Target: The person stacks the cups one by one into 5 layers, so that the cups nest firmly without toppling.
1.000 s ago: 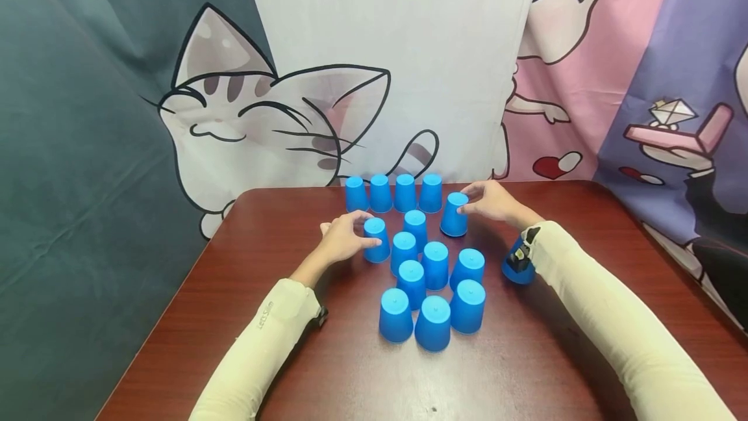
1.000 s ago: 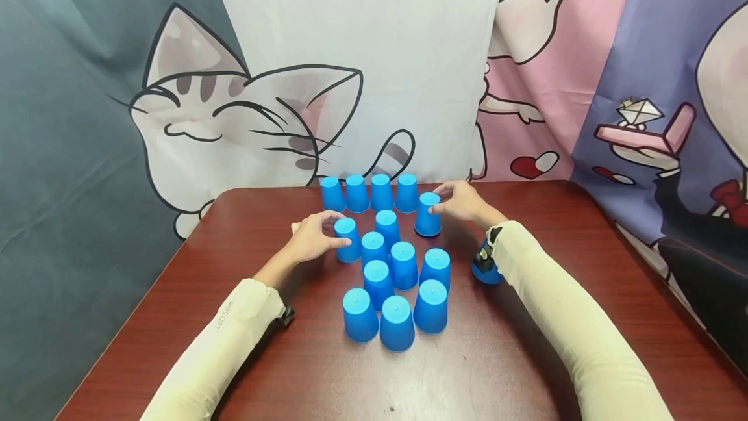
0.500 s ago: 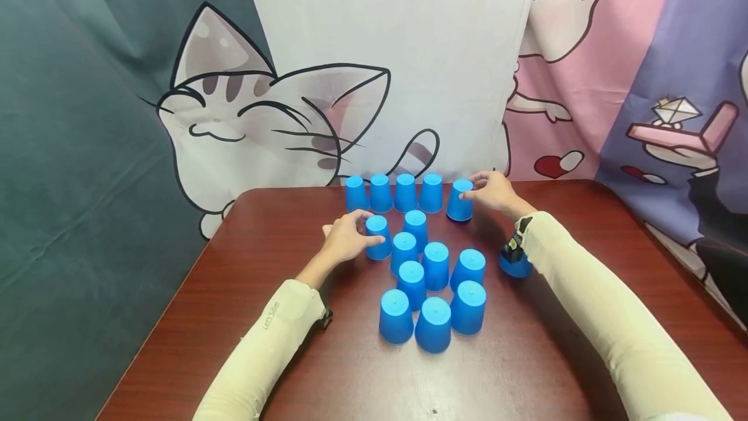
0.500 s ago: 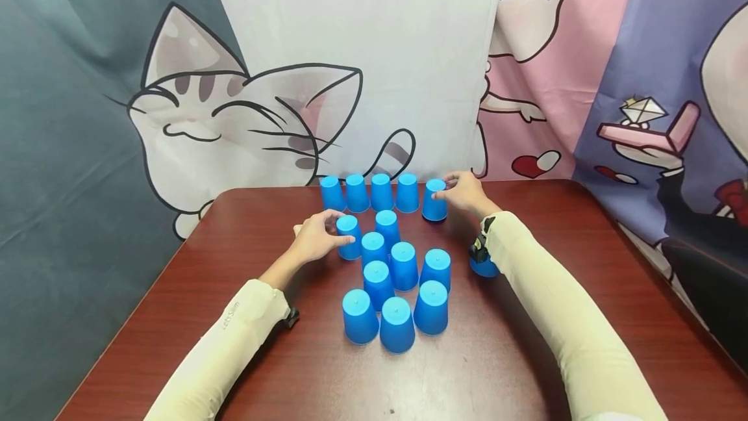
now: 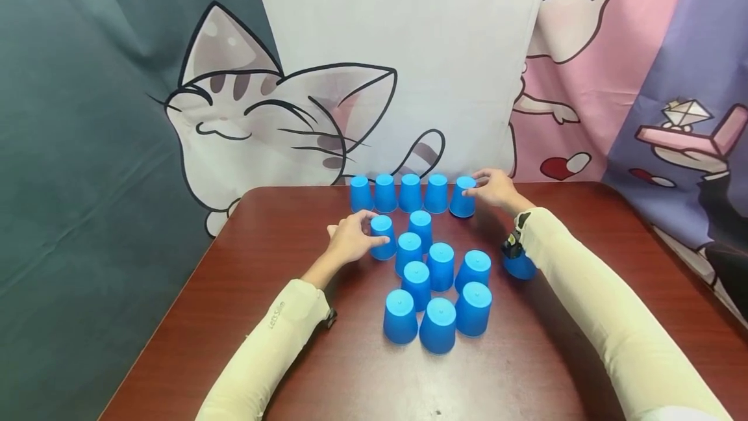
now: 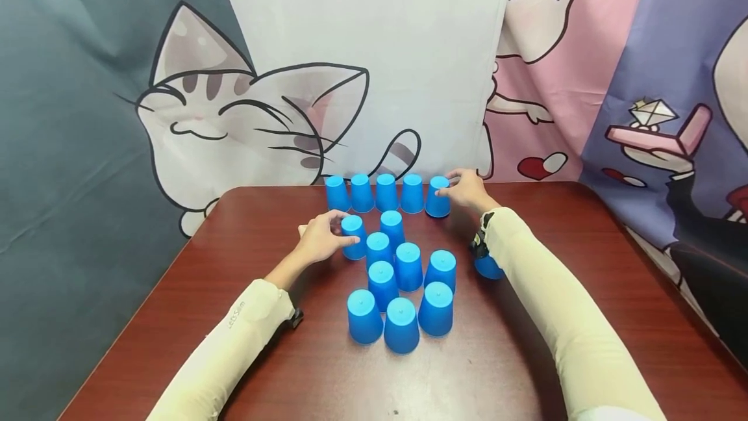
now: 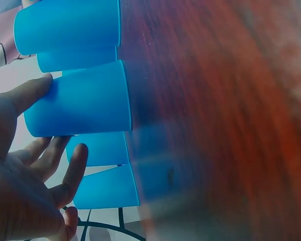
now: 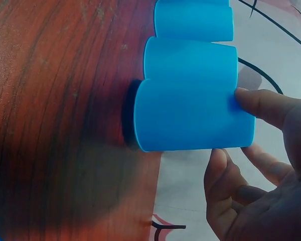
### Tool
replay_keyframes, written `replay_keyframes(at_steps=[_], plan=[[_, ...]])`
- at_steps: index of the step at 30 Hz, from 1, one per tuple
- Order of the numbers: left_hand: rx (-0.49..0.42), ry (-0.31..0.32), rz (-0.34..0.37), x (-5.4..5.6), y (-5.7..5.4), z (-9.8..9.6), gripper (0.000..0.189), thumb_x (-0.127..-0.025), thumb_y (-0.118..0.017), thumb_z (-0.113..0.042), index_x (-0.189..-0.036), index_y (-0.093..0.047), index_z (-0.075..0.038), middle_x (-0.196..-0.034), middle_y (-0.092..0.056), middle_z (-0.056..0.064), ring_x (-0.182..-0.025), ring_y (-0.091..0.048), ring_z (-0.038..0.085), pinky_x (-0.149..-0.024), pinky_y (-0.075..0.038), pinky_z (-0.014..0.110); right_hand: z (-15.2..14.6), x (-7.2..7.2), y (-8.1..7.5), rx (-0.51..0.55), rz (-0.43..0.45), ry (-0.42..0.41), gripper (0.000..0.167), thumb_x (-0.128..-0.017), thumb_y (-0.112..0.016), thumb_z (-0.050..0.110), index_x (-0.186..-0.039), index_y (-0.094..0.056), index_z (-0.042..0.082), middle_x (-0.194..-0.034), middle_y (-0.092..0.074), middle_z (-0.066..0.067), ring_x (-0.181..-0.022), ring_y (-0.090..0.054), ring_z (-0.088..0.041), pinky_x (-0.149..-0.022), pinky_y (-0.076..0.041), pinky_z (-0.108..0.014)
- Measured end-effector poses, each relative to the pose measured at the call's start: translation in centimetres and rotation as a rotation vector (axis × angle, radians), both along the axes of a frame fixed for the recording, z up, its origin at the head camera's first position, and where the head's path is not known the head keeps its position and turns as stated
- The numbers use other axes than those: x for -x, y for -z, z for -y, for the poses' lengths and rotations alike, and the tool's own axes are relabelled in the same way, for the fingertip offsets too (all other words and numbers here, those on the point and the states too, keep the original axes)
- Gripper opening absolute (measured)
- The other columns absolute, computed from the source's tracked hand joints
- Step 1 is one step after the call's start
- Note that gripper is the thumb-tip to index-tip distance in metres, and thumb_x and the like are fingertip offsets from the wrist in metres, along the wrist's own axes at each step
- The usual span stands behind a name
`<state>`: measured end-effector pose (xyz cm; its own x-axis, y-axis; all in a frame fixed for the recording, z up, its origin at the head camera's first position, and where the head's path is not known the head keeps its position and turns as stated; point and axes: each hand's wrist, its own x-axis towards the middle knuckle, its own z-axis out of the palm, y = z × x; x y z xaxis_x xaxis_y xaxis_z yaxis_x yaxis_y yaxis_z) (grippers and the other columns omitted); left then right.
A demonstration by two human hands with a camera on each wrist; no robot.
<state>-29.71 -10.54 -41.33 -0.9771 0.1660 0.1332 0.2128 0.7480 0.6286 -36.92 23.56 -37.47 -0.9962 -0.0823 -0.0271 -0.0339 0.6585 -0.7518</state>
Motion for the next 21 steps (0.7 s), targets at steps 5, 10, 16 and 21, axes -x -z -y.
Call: replay_keyframes(at_steps=[5, 10, 16, 21], plan=[[0.004, -0.011, -0.005, 0.0, 0.1, -0.2, 0.057, -0.081, -0.081, -0.044, -0.126, -0.061, -0.016, -0.102, -0.069, 0.004, -0.097, -0.061, 0.019, -0.087, -0.030, 0.051, 0.1, 0.1, 0.0, -0.009, -0.012, 0.001, 0.056, -0.095, -0.068, 0.022, -0.137, -0.047, -0.007, -0.135, -0.051, -0.035, -0.123, -0.050, -0.050, -0.099, -0.046, -0.054], [0.009, -0.009, 0.006, -0.1, 0.3, -0.3, 0.057, -0.080, -0.081, -0.044, -0.127, -0.062, -0.017, -0.102, -0.070, 0.003, -0.097, -0.061, 0.019, -0.086, -0.030, 0.050, 0.0, 0.2, 0.3, -0.029, 0.003, 0.016, 0.056, -0.095, -0.068, 0.023, -0.138, -0.046, -0.006, -0.135, -0.051, -0.034, -0.122, -0.051, -0.049, -0.098, -0.047, -0.053], [0.002, -0.006, -0.006, 0.1, 0.4, -0.5, 0.057, -0.081, -0.081, -0.044, -0.127, -0.061, -0.017, -0.101, -0.070, 0.003, -0.097, -0.061, 0.019, -0.086, -0.030, 0.051, -0.4, 0.8, 0.4, -0.033, 0.011, 0.035, 0.057, -0.094, -0.069, 0.024, -0.138, -0.047, -0.005, -0.134, -0.052, -0.033, -0.119, -0.054, -0.048, -0.091, -0.052, -0.051], [0.008, -0.020, -0.006, 0.1, 0.3, -0.4, 0.058, -0.080, -0.081, -0.043, -0.127, -0.062, -0.016, -0.100, -0.069, 0.003, -0.096, -0.061, 0.019, -0.086, -0.029, 0.051, -0.5, 1.1, 0.4, -0.036, 0.007, 0.019, 0.059, -0.092, -0.070, 0.023, -0.137, -0.047, -0.007, -0.133, -0.053, -0.034, -0.116, -0.056, -0.048, -0.089, -0.053, -0.050]])
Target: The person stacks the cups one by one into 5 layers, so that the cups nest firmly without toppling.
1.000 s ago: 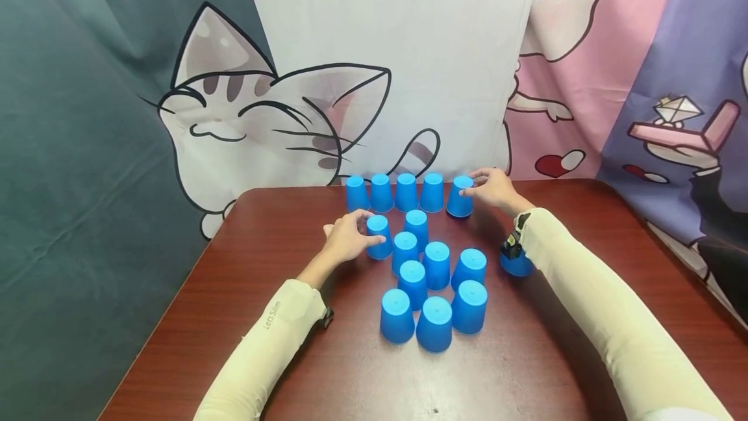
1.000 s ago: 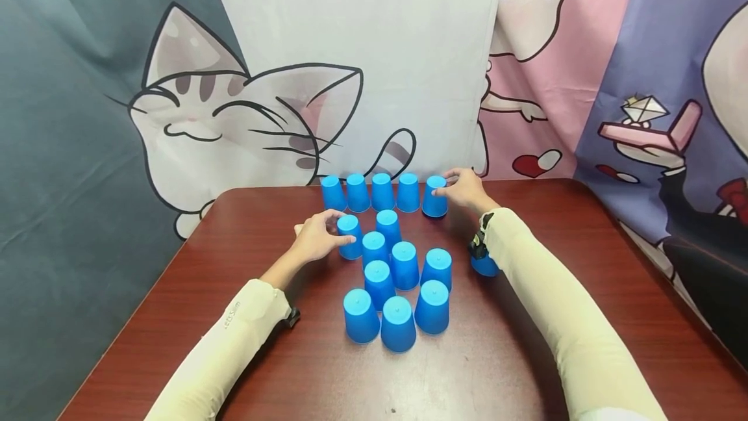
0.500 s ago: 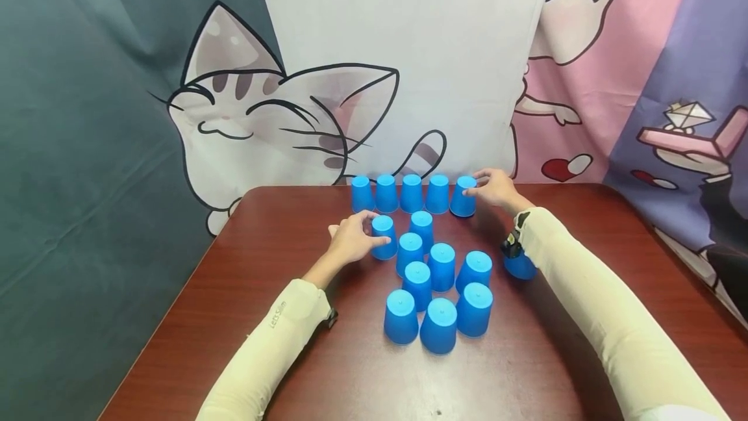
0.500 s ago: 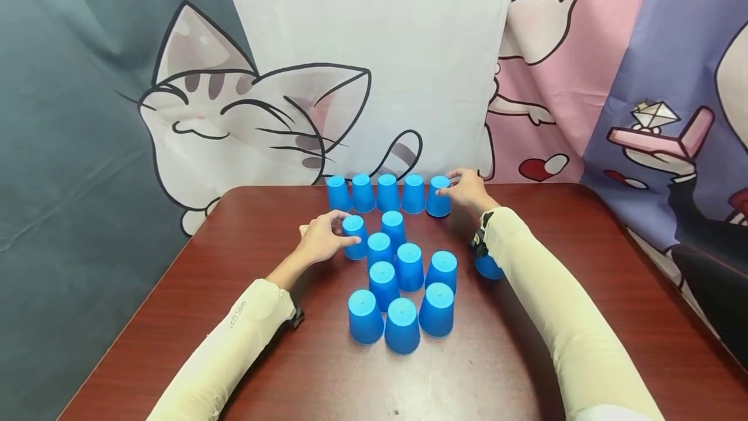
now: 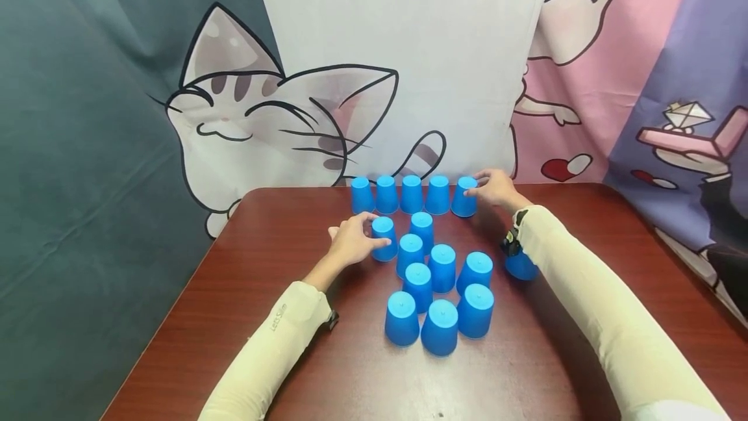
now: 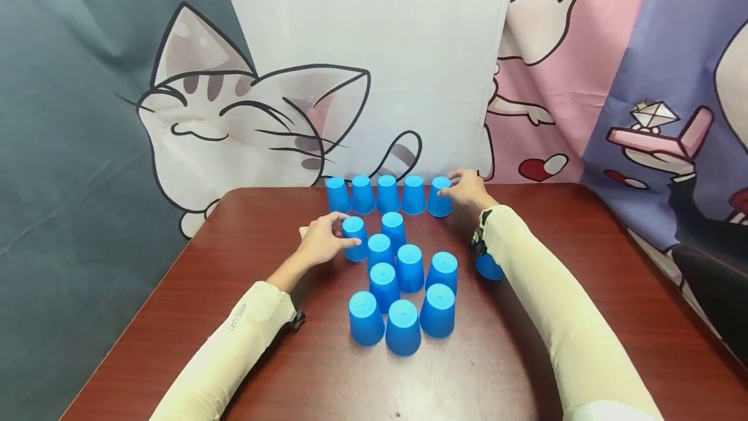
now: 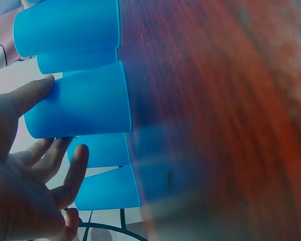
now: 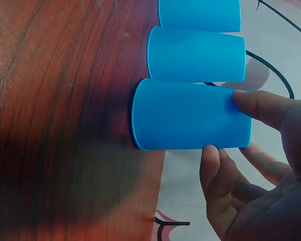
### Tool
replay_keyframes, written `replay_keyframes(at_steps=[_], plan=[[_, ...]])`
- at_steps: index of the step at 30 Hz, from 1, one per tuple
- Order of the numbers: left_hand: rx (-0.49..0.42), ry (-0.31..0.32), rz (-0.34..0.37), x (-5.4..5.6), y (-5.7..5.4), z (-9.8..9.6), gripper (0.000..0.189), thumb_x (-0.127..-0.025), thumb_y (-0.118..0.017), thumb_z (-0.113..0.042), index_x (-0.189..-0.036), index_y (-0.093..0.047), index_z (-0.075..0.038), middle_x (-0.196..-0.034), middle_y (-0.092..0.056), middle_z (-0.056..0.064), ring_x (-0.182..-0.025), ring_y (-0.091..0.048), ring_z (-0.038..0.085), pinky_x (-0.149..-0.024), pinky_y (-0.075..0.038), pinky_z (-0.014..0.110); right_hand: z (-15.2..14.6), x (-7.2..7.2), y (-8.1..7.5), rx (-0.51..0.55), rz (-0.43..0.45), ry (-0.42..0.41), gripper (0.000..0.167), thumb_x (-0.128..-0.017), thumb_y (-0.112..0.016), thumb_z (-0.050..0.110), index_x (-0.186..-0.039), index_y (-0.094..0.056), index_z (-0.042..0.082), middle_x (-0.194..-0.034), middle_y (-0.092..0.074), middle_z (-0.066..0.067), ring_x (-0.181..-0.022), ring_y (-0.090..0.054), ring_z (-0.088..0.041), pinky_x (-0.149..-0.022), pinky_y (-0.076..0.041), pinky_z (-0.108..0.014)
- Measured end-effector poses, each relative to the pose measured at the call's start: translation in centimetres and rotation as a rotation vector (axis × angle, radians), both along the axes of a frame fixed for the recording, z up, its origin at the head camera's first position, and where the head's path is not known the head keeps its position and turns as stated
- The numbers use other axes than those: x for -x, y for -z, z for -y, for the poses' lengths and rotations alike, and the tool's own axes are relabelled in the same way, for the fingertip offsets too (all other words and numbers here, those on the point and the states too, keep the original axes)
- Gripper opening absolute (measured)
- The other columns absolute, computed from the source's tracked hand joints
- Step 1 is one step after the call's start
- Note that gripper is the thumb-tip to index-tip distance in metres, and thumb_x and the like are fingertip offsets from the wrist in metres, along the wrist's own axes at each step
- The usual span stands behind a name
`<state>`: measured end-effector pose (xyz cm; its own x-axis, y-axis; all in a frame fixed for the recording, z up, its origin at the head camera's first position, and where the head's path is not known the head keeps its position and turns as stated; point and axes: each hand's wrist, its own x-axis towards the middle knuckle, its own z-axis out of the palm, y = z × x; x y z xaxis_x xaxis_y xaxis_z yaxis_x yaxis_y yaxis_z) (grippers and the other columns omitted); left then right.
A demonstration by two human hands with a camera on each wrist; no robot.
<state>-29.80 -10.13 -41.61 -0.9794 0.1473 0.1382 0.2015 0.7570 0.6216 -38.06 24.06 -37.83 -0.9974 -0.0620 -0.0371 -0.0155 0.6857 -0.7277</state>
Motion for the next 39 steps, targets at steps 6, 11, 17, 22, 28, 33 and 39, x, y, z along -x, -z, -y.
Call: replay_keyframes(at_steps=[6, 11, 17, 22, 28, 33, 39], plan=[[0.001, 0.012, -0.004, 0.0, 0.0, 0.1, 0.059, -0.081, -0.080, -0.045, -0.128, -0.061, -0.017, -0.102, -0.070, 0.003, -0.098, -0.061, 0.019, -0.086, -0.030, 0.051, 0.1, 0.3, 0.0, -0.003, 0.007, 0.001, 0.059, -0.093, -0.070, 0.021, -0.138, -0.046, -0.008, -0.133, -0.052, -0.035, -0.111, -0.061, -0.047, -0.086, -0.055, -0.048], [0.009, -0.002, 0.002, -0.1, -0.2, 0.2, 0.060, -0.080, -0.081, -0.045, -0.128, -0.061, -0.016, -0.102, -0.069, 0.004, -0.098, -0.061, 0.020, -0.087, -0.030, 0.051, 0.3, 0.5, -0.1, 0.002, -0.005, -0.015, 0.059, -0.092, -0.070, 0.018, -0.138, -0.046, -0.009, -0.133, -0.052, -0.035, -0.112, -0.061, -0.047, -0.092, -0.052, -0.051], [0.024, 0.002, 0.010, -0.3, -0.2, 0.0, 0.059, -0.081, -0.081, -0.045, -0.129, -0.060, -0.016, -0.105, -0.070, 0.005, -0.100, -0.061, 0.021, -0.088, -0.029, 0.051, 0.1, 0.1, -0.2, -0.011, 0.024, -0.022, 0.060, -0.094, -0.067, 0.020, -0.141, -0.043, -0.008, -0.135, -0.050, -0.035, -0.115, -0.059, -0.048, -0.092, -0.052, -0.051], [0.018, -0.002, 0.022, -0.4, -0.2, 0.2, 0.060, -0.081, -0.081, -0.043, -0.129, -0.060, -0.016, -0.108, -0.070, 0.007, -0.101, -0.061, 0.022, -0.088, -0.029, 0.052, -0.1, -0.1, -0.9, -0.023, 0.036, -0.044, 0.063, -0.093, -0.067, 0.024, -0.143, -0.042, -0.006, -0.136, -0.052, -0.033, -0.113, -0.060, -0.046, -0.085, -0.054, -0.051], [0.048, -0.005, 0.039, -0.4, 0.0, 0.3, 0.061, -0.081, -0.080, -0.045, -0.130, -0.059, -0.016, -0.114, -0.069, 0.007, -0.105, -0.060, 0.023, -0.089, -0.030, 0.051, -0.2, -0.8, -2.0, 0.010, 0.056, -0.064, 0.060, -0.095, -0.063, 0.026, -0.144, -0.043, -0.002, -0.137, -0.053, -0.030, -0.102, -0.064, -0.037, -0.071, -0.056, -0.035], [0.044, 0.000, 0.040, -0.3, -0.2, 0.3, 0.061, -0.081, -0.080, -0.044, -0.131, -0.059, -0.016, -0.116, -0.069, 0.008, -0.106, -0.061, 0.023, -0.090, -0.030, 0.052, -0.2, -1.9, -3.3, 0.024, 0.032, -0.115, 0.059, -0.097, -0.063, 0.027, -0.145, -0.042, 0.000, -0.139, -0.052, -0.029, -0.096, -0.063, -0.030, -0.066, -0.052, -0.029], [0.046, 0.014, 0.046, -0.3, -0.6, 0.2, 0.062, -0.081, -0.080, -0.043, -0.132, -0.058, -0.015, -0.119, -0.068, 0.009, -0.108, -0.060, 0.024, -0.093, -0.029, 0.054, -0.1, -3.5, -4.3, 0.037, -0.016, -0.148, 0.052, -0.097, -0.063, 0.022, -0.140, -0.047, -0.002, -0.134, -0.055, -0.031, -0.103, -0.064, -0.037, -0.074, -0.056, -0.033]])
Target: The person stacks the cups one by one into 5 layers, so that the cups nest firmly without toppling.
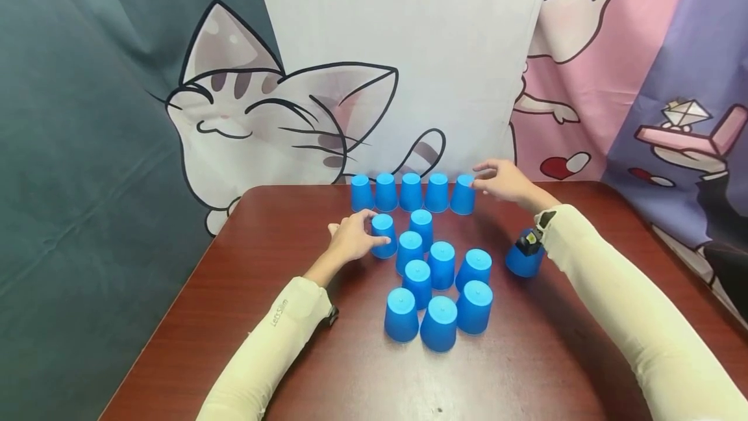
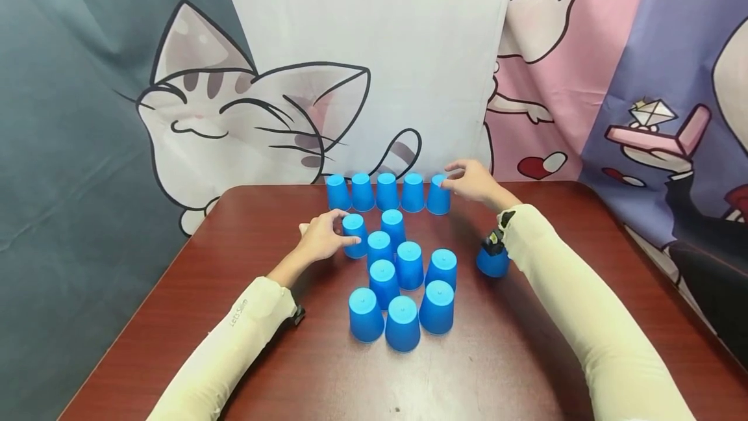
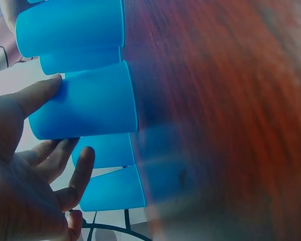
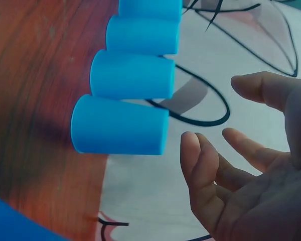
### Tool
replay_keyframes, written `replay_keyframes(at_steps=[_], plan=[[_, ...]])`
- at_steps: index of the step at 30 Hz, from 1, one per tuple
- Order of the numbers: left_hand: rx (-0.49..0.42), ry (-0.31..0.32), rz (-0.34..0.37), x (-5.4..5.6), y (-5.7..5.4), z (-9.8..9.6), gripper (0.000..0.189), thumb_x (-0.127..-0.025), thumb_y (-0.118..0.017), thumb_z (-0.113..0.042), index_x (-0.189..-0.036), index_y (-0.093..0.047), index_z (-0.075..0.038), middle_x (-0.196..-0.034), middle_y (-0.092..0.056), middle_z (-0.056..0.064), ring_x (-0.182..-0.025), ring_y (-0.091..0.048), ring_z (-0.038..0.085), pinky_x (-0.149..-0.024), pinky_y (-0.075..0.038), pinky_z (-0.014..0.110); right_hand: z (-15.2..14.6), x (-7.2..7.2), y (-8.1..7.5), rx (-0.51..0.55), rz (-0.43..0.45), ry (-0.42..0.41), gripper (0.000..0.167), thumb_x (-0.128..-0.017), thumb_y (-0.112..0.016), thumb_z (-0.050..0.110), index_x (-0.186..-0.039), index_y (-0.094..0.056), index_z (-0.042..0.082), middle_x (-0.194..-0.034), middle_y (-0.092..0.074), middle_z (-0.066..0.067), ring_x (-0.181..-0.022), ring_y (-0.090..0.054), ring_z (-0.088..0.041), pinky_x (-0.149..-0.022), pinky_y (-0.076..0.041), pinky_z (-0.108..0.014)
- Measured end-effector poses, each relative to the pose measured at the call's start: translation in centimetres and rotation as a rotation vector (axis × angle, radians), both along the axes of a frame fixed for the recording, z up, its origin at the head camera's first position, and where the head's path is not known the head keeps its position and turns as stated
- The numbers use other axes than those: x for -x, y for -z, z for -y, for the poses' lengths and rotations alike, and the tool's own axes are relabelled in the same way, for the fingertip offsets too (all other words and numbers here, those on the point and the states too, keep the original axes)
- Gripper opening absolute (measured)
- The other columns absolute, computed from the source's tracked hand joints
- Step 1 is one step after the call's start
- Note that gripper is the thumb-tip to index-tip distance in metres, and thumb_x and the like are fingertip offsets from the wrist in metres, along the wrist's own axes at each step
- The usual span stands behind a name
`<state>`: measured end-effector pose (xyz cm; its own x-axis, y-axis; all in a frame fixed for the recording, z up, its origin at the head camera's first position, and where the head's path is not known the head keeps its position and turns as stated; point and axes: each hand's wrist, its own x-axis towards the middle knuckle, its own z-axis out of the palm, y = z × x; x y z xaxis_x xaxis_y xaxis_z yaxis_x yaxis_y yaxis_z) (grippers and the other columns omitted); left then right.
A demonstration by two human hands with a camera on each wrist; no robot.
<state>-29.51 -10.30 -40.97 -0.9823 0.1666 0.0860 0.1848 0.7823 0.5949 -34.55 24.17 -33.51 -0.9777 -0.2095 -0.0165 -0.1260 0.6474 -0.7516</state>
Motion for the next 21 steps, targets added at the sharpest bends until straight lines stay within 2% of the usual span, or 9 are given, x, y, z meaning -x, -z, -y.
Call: replay_keyframes(at_steps=[3, 10, 16, 21], plan=[[-0.003, 0.005, 0.005, -0.1, -0.1, 0.0, 0.062, -0.081, -0.081, -0.042, -0.132, -0.058, -0.016, -0.120, -0.068, 0.007, -0.110, -0.059, 0.024, -0.094, -0.029, 0.054, 0.0, -1.0, -0.2, -0.007, -0.028, -0.029, 0.049, -0.097, -0.063, 0.019, -0.138, -0.050, -0.004, -0.132, -0.057, -0.030, -0.105, -0.064, -0.041, -0.076, -0.057, -0.036], [-0.021, 0.013, -0.002, 0.0, 0.1, 0.3, 0.061, -0.081, -0.081, -0.041, -0.133, -0.058, -0.017, -0.121, -0.068, 0.007, -0.110, -0.060, 0.024, -0.094, -0.028, 0.055, -0.2, -3.6, 0.3, 0.003, -0.087, -0.064, 0.043, -0.095, -0.065, 0.018, -0.131, -0.056, -0.002, -0.124, -0.064, -0.025, -0.106, -0.064, -0.041, -0.075, -0.056, -0.036], [-0.048, 0.008, 0.018, 0.1, 0.2, 0.6, 0.062, -0.082, -0.080, -0.041, -0.135, -0.057, -0.017, -0.127, -0.065, 0.008, -0.114, -0.058, 0.027, -0.093, -0.027, 0.055, -0.2, -5.7, 1.0, 0.058, -0.149, -0.049, 0.039, -0.095, -0.067, 0.023, -0.125, -0.060, 0.001, -0.120, -0.067, -0.022, -0.111, -0.063, -0.040, -0.084, -0.055, -0.048], [-0.065, -0.004, 0.005, 0.4, 0.1, 0.9, 0.062, -0.083, -0.079, -0.041, -0.135, -0.057, -0.017, -0.128, -0.064, 0.008, -0.115, -0.058, 0.028, -0.092, -0.026, 0.055, -0.2, -7.0, 1.4, 0.068, -0.155, -0.050, 0.041, -0.095, -0.068, 0.029, -0.127, -0.060, 0.005, -0.120, -0.067, -0.019, -0.110, -0.064, -0.039, -0.078, -0.056, -0.046]])
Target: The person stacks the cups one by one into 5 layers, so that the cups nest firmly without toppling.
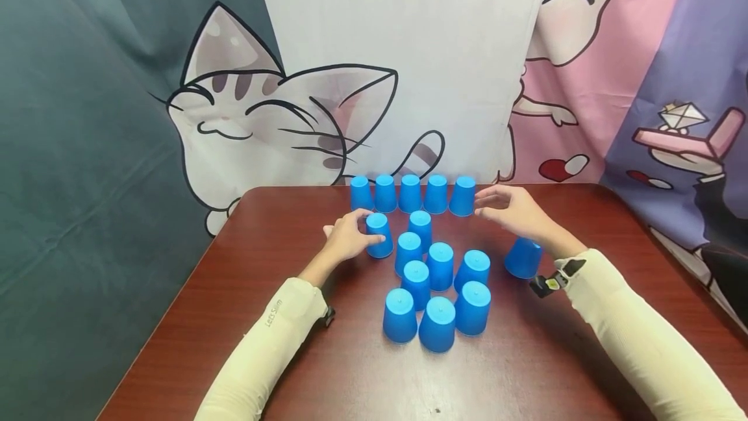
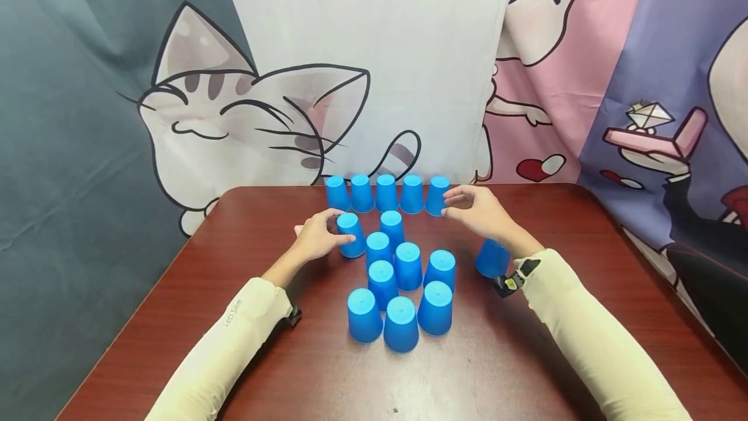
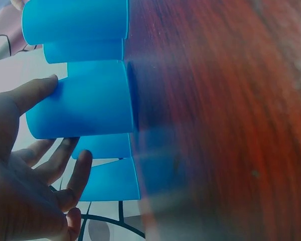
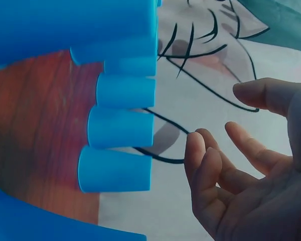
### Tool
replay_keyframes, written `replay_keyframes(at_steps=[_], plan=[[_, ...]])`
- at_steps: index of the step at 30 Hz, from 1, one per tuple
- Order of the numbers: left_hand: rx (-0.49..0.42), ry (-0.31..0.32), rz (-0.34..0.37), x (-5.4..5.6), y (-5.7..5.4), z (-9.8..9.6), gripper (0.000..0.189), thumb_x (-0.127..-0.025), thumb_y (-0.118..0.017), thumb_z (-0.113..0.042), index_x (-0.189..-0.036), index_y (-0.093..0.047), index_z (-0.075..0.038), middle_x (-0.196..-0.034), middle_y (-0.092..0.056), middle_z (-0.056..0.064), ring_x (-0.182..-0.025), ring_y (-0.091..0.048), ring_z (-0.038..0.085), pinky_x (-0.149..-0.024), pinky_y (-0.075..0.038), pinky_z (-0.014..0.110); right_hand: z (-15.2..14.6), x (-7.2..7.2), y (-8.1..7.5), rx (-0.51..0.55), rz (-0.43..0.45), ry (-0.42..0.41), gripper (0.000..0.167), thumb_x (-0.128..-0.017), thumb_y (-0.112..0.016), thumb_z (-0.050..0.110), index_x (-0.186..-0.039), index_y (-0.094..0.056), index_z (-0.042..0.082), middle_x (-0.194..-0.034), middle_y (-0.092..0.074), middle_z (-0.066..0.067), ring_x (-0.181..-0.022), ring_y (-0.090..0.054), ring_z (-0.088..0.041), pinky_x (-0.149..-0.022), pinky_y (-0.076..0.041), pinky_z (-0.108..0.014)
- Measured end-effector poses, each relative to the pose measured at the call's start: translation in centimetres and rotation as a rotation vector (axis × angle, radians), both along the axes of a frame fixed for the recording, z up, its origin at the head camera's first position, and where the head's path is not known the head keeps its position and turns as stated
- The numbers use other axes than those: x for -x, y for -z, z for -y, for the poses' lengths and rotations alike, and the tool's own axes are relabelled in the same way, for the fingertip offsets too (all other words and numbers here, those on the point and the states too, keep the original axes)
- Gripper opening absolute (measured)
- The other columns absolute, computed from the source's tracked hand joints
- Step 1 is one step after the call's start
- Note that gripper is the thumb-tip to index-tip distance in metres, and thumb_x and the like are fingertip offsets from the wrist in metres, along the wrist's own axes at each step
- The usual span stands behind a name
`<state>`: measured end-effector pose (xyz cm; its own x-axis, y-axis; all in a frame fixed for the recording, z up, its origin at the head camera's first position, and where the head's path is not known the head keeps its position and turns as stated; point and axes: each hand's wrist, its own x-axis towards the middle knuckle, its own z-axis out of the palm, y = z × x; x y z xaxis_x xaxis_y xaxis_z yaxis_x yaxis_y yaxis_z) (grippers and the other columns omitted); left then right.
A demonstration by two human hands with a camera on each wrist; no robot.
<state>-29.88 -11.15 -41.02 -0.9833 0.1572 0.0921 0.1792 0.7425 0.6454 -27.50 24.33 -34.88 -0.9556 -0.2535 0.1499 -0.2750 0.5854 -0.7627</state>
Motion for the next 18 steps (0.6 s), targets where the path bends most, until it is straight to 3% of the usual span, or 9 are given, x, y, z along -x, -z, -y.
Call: replay_keyframes(at_steps=[4, 11, 18], plan=[[-0.011, -0.017, -0.018, 0.1, -0.1, 0.1, 0.062, -0.084, -0.078, -0.042, -0.135, -0.055, -0.016, -0.126, -0.066, 0.009, -0.114, -0.058, 0.028, -0.092, -0.028, 0.055, 0.3, -1.2, 0.4, 0.012, -0.014, -0.015, 0.039, -0.094, -0.069, 0.028, -0.126, -0.061, 0.006, -0.118, -0.068, -0.018, -0.107, -0.065, -0.037, -0.076, -0.057, -0.043], [-0.072, -0.047, -0.076, 0.3, -0.2, 0.1, 0.061, -0.084, -0.079, -0.038, -0.134, -0.053, -0.015, -0.114, -0.067, 0.010, -0.105, -0.059, 0.026, -0.090, -0.029, 0.056, 0.9, -3.2, 1.5, 0.015, -0.077, -0.088, 0.035, -0.091, -0.073, 0.019, -0.122, -0.065, 0.004, -0.114, -0.070, -0.016, -0.105, -0.066, -0.034, -0.084, -0.055, -0.046], [-0.149, -0.080, -0.118, 0.7, -0.2, 0.0, 0.061, -0.084, -0.079, -0.038, -0.132, -0.049, -0.015, -0.125, -0.064, 0.011, -0.107, -0.061, 0.027, -0.092, -0.026, 0.057, 0.8, -4.3, 2.6, 0.028, -0.001, -0.193, 0.048, -0.088, -0.076, 0.018, -0.130, -0.059, 0.003, -0.123, -0.066, -0.018, -0.112, -0.063, -0.041, -0.088, -0.055, -0.047]])
